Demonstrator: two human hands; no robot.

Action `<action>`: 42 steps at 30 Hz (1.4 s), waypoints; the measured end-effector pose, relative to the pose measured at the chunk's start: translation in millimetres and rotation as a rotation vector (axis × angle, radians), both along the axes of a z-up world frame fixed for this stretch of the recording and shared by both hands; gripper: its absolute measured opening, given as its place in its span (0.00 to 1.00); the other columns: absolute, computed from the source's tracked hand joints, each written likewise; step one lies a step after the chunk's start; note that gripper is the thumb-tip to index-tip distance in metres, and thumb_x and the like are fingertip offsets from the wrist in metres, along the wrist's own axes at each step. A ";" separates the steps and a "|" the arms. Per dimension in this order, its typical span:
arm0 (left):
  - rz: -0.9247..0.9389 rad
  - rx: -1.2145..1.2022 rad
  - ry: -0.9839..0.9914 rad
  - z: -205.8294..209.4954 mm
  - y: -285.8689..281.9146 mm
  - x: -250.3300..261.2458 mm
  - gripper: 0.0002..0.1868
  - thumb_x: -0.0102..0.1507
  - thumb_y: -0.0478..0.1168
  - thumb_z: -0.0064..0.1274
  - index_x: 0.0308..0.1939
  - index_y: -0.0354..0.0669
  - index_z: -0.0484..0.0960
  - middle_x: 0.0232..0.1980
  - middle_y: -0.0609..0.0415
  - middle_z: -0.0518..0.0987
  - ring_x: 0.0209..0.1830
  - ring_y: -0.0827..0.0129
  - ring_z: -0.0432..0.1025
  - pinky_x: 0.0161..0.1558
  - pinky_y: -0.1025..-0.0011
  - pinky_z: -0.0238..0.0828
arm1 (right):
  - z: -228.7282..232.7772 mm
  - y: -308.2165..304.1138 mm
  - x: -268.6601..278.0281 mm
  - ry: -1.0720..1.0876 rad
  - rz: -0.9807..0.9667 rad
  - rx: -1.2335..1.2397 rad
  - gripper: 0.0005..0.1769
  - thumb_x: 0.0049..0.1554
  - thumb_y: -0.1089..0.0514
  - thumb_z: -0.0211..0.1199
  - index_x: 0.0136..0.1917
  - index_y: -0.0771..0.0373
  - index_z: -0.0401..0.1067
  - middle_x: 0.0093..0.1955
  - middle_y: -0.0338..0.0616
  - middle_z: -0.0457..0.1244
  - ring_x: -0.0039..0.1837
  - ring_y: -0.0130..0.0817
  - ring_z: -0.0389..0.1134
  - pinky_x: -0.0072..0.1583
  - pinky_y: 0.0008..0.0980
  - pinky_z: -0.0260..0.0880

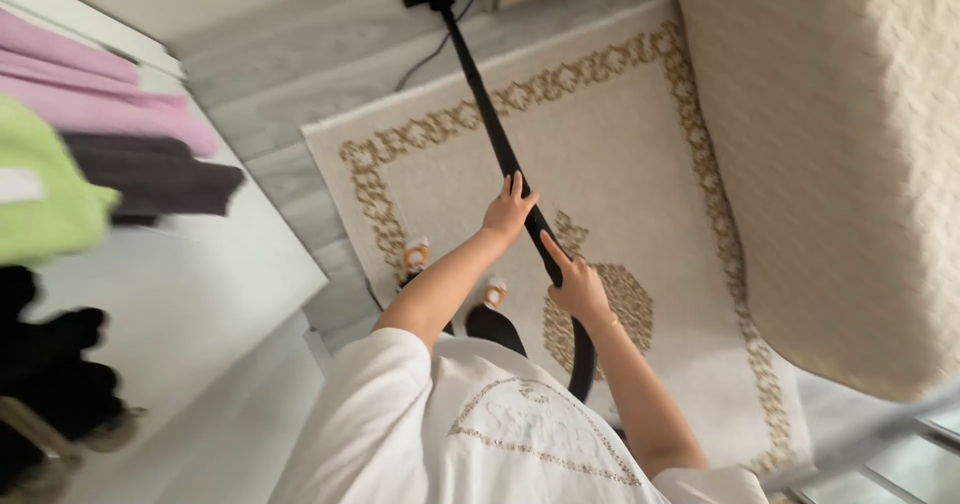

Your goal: The person is vacuuming a patterned rug in a bedroom.

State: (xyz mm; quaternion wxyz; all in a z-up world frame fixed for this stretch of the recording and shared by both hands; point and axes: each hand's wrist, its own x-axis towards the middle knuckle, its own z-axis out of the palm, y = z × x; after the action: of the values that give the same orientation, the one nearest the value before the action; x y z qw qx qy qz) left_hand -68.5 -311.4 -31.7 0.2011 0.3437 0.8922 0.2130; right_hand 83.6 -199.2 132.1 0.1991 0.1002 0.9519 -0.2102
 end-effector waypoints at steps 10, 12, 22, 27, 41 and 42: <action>-0.001 0.090 0.027 29.2 -103.4 -134.7 0.42 0.60 0.35 0.61 0.77 0.50 0.60 0.82 0.41 0.50 0.81 0.48 0.50 0.76 0.53 0.52 | -39.0 -71.6 -163.7 0.084 -0.016 0.023 0.62 0.45 0.66 0.65 0.83 0.29 0.42 0.46 0.62 0.66 0.47 0.63 0.71 0.50 0.53 0.73; 0.015 -0.012 -0.009 25.3 -113.5 -137.6 0.43 0.61 0.37 0.62 0.77 0.55 0.59 0.82 0.43 0.46 0.81 0.50 0.46 0.76 0.53 0.47 | -59.0 -80.4 -181.8 -0.055 -0.118 0.027 0.67 0.44 0.66 0.67 0.85 0.35 0.34 0.48 0.63 0.67 0.50 0.63 0.71 0.50 0.53 0.74; -0.151 -0.224 0.042 14.5 -130.2 -62.4 0.41 0.64 0.32 0.55 0.79 0.56 0.55 0.85 0.51 0.44 0.84 0.58 0.41 0.79 0.56 0.41 | -61.1 -111.1 -74.2 -0.092 -0.070 -0.014 0.67 0.45 0.65 0.67 0.86 0.38 0.32 0.41 0.57 0.68 0.44 0.55 0.73 0.44 0.47 0.73; -0.283 -0.274 -0.009 10.7 -87.4 -1.3 0.35 0.65 0.32 0.53 0.75 0.52 0.61 0.84 0.50 0.49 0.84 0.58 0.43 0.79 0.56 0.42 | -40.5 -83.8 31.8 -0.104 -0.085 -0.087 0.67 0.43 0.65 0.67 0.86 0.42 0.33 0.36 0.54 0.68 0.39 0.51 0.71 0.40 0.44 0.71; -0.643 0.092 0.084 0.0 -45.6 167.5 0.15 0.49 0.42 0.64 0.38 0.47 0.82 0.45 0.51 0.81 0.57 0.56 0.74 0.73 0.57 0.58 | 54.7 -65.8 245.3 -0.152 -0.206 -0.314 0.65 0.40 0.66 0.64 0.84 0.41 0.38 0.36 0.53 0.68 0.40 0.52 0.72 0.46 0.47 0.70; -0.676 0.095 0.120 17.2 -47.3 171.4 0.16 0.47 0.43 0.64 0.37 0.47 0.82 0.43 0.51 0.81 0.53 0.56 0.75 0.68 0.57 0.62 | 59.9 -65.9 250.5 -0.156 -0.203 -0.315 0.65 0.40 0.66 0.64 0.84 0.41 0.38 0.37 0.53 0.68 0.41 0.52 0.72 0.47 0.47 0.71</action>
State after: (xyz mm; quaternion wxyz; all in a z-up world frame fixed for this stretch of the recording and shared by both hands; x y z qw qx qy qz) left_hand 102.9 -358.7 -14.6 0.1911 0.6408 0.7273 0.1548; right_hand 334.0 -265.1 192.0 0.2631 0.1793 0.8740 -0.3672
